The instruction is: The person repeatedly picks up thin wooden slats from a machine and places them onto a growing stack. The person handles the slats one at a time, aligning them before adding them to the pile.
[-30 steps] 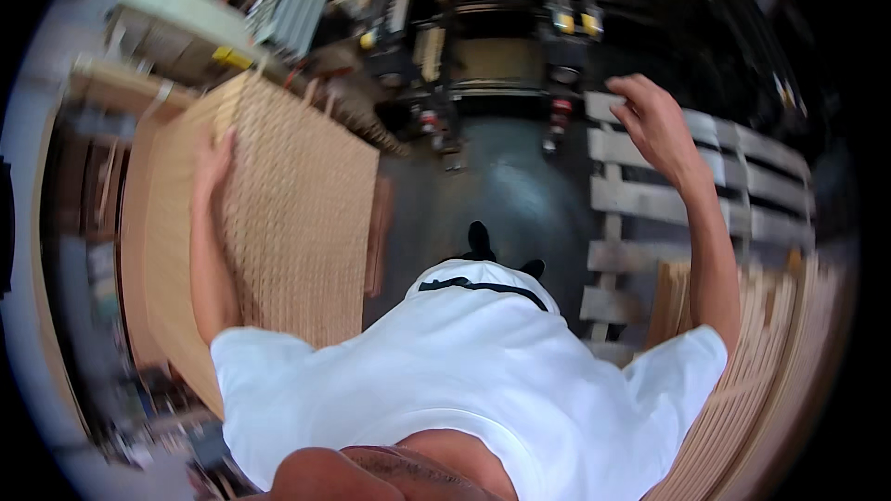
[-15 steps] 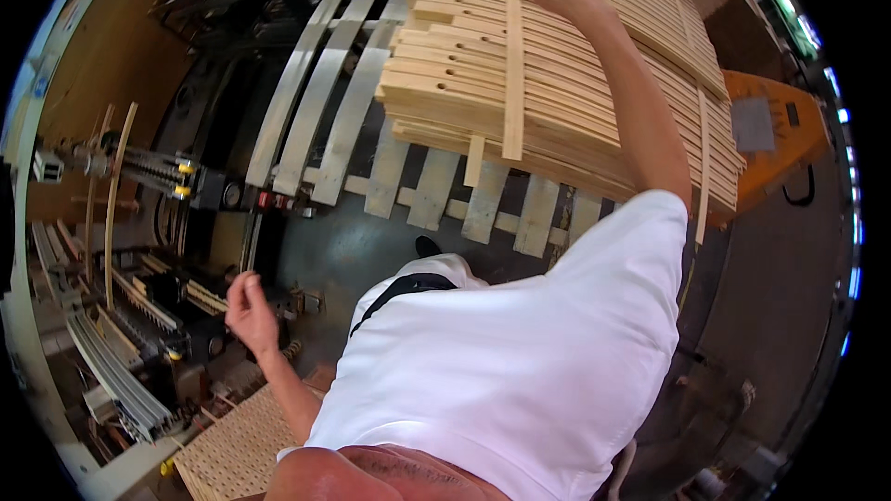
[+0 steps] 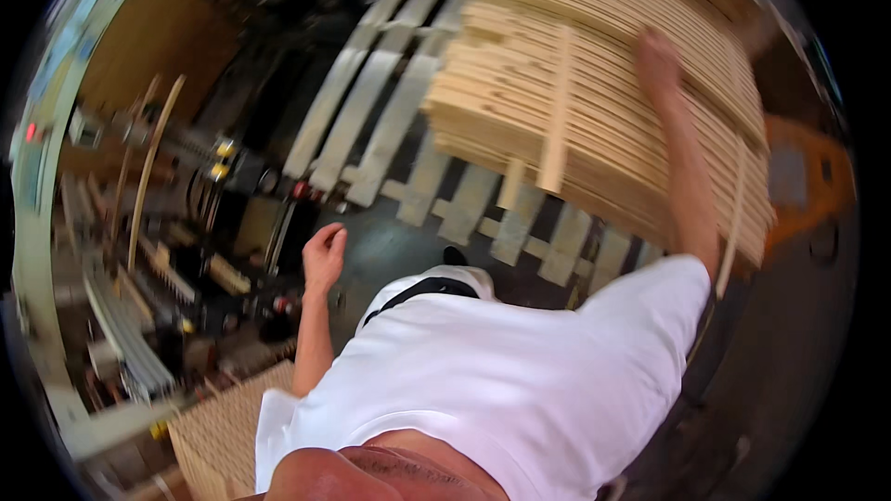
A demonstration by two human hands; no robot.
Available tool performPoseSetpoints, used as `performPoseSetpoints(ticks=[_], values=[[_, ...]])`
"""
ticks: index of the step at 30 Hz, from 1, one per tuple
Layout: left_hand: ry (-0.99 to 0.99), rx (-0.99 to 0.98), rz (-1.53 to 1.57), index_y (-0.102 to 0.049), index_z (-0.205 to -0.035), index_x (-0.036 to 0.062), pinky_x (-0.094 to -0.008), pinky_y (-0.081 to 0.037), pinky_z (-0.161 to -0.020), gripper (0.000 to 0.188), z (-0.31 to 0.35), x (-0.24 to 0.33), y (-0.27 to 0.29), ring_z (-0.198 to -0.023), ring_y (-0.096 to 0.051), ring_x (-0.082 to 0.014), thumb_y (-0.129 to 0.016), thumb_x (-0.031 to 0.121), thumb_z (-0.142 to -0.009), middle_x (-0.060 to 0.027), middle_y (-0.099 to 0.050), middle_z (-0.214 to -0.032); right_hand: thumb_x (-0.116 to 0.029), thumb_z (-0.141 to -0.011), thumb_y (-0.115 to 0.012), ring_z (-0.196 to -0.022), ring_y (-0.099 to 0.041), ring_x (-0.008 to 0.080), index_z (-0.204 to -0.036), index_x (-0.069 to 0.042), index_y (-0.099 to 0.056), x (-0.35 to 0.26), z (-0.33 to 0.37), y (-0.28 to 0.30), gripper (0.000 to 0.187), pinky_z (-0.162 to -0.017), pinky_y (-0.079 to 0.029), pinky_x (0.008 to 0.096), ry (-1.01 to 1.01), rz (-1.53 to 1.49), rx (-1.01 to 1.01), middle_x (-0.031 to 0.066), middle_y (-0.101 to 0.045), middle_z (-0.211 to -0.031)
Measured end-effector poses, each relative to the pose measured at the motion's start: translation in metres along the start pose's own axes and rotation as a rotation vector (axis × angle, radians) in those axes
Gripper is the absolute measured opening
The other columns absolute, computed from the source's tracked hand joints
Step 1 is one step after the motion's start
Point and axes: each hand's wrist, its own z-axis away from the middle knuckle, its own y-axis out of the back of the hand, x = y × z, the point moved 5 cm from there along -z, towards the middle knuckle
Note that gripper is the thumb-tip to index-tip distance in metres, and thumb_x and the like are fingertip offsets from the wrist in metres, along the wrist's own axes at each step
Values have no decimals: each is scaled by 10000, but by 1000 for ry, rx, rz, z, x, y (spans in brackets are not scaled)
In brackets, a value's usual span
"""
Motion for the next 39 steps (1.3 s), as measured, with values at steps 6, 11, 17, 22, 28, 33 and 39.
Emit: performPoseSetpoints(ticks=[6, 11, 17, 22, 28, 33, 39], values=[[193, 119, -30, -715, -1100, 8, -335, -554, -806, 283, 23, -40, 42, -881, -719, -225, -670, 216, -913, -147, -745, -956, -196, -1019, -535, -1139, -605, 373, -1294, -1, -556, 17, 11, 2, 339, -938, -513, 426, -64, -56, -279, 208, -608, -1277], [224, 176, 2, -718, -1087, 20, -349, -553, -796, 277, 6, -86, 80, -866, -720, -243, -671, 222, -903, -148, -743, -939, -216, -979, -553, -1147, -601, 400, -1291, 6, -600, -32, -26, 27, 386, -962, -478, 476, -224, -218, -616, 227, -620, -1269], [31, 268, -51, -711, -1019, 22, -414, -539, -801, 264, -119, -133, 201, -891, -694, -349, -665, 226, -859, -184, -717, -945, -210, -976, -593, -1177, -603, 377, -1325, 26, -579, -77, -53, 51, 422, -984, -483, 419, -113, -227, -416, 225, -640, -1247], [-113, 671, -471, -716, -1020, 41, -470, -501, -945, 291, -240, -172, 387, -1102, -591, -389, -714, 256, -823, -186, -664, -1125, -177, -990, -600, -1223, -589, 351, -1383, 18, -532, -193, -110, 136, 444, -1011, -476, 390, -51, -218, -404, 217, -594, -1333], [307, 558, -807, -383, -1505, 83, -544, -219, -1183, 737, -369, -198, 544, -1489, -189, -386, -664, 389, -897, -152, -285, -1590, -84, -975, -601, -1086, -617, 345, -1397, -38, -544, -416, -153, 256, 428, -884, -511, 408, 96, -432, -395, 190, -609, -1197], [365, 458, -828, -243, -1577, 150, -550, -159, -1210, 840, -414, -212, 583, -1515, -123, -378, -662, 430, -905, -161, -192, -1626, 4, -875, -676, -918, -615, 321, -1360, -53, -577, -590, -182, 310, 498, -800, -512, 417, 470, -554, -299, 157, -621, -1050], [121, 434, -811, -652, -1181, 94, -514, -478, -900, 466, -365, -212, 555, -1078, -614, -355, -679, 446, -878, -160, -623, -1128, 18, -804, -698, -907, -579, 329, -1289, -52, -621, -771, -228, 294, 496, -771, -495, 410, 890, -829, -282, 137, -599, -1004]])
